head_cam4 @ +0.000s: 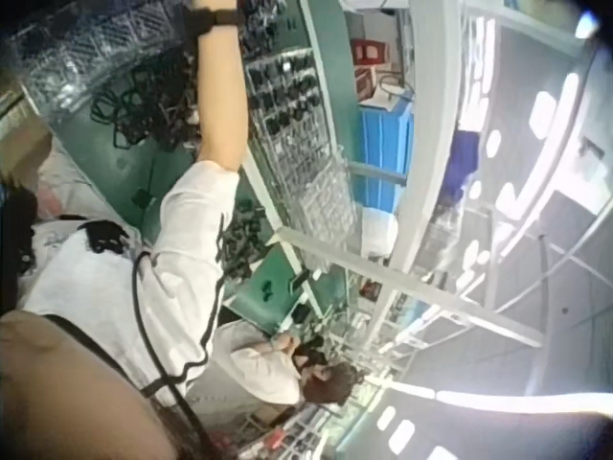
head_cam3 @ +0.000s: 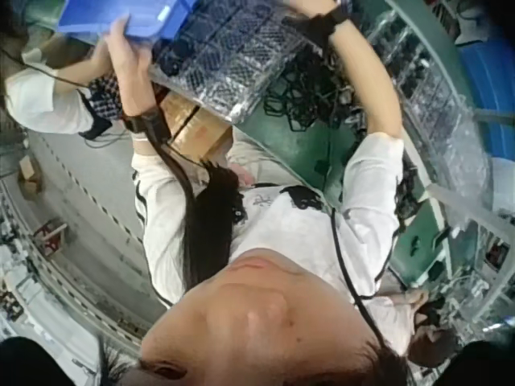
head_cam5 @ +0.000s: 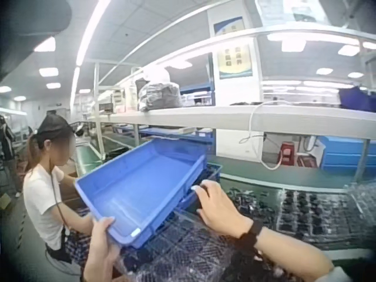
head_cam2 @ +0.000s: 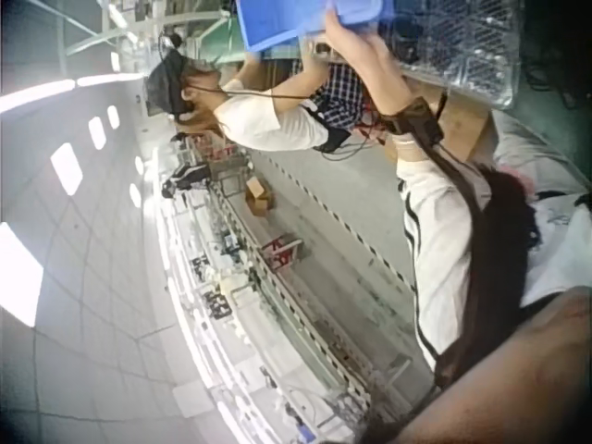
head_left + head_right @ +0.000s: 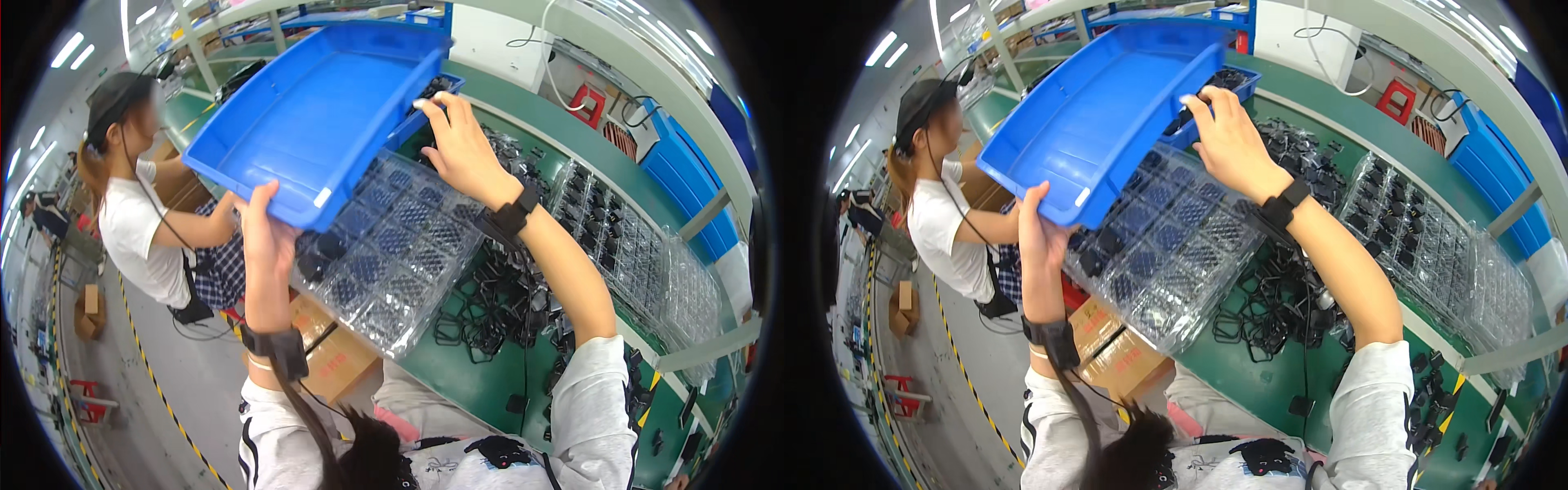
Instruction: Assembling and inspecting smartwatches on an electronics production floor.
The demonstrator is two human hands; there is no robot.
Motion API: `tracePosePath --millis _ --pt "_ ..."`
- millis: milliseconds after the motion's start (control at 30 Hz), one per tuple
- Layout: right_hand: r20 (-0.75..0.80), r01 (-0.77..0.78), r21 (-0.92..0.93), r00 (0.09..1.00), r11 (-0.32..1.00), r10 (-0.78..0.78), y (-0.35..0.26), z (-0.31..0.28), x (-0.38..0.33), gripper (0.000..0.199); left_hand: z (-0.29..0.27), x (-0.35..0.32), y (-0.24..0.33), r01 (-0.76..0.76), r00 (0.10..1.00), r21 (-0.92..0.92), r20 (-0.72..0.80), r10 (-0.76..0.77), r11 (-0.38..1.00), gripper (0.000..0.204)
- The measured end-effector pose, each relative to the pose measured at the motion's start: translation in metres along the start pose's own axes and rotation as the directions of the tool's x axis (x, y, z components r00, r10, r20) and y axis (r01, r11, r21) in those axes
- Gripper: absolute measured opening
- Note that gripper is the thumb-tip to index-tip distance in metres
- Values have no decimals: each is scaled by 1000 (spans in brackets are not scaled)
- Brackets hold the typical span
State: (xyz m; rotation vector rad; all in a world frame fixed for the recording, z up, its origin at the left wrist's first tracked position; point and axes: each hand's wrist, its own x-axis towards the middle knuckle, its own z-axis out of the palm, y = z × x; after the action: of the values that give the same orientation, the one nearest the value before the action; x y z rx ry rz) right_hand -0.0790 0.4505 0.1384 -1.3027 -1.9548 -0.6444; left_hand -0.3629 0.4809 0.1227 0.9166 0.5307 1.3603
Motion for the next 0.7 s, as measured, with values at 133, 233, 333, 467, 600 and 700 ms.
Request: tracePosePath --millis 133,233,333,467,600,700 --pt "199 -196 75 964 978 178 81 20 -6 36 5 66 -15 -87 989 135 -105 101 987 90" --pt "430 -293 50 869 955 245 127 46 -1 25 -10 102 -38 -148 978 156 -124 169 976 93" --pt "565 -268 130 811 955 151 151 87 4 24 -23 111 -45 -139 981 112 -122 152 984 90" --pt "585 -239 130 802 962 120 171 136 14 38 -58 130 -72 -235 965 42 -108 238 971 80" --pt "621 -235 80 772 969 136 191 177 18 41 -48 119 -77 -273 937 102 -197 288 957 62" --pt "634 -233 96 764 968 121 200 192 21 35 -52 117 -75 -242 945 63 -212 250 968 57"
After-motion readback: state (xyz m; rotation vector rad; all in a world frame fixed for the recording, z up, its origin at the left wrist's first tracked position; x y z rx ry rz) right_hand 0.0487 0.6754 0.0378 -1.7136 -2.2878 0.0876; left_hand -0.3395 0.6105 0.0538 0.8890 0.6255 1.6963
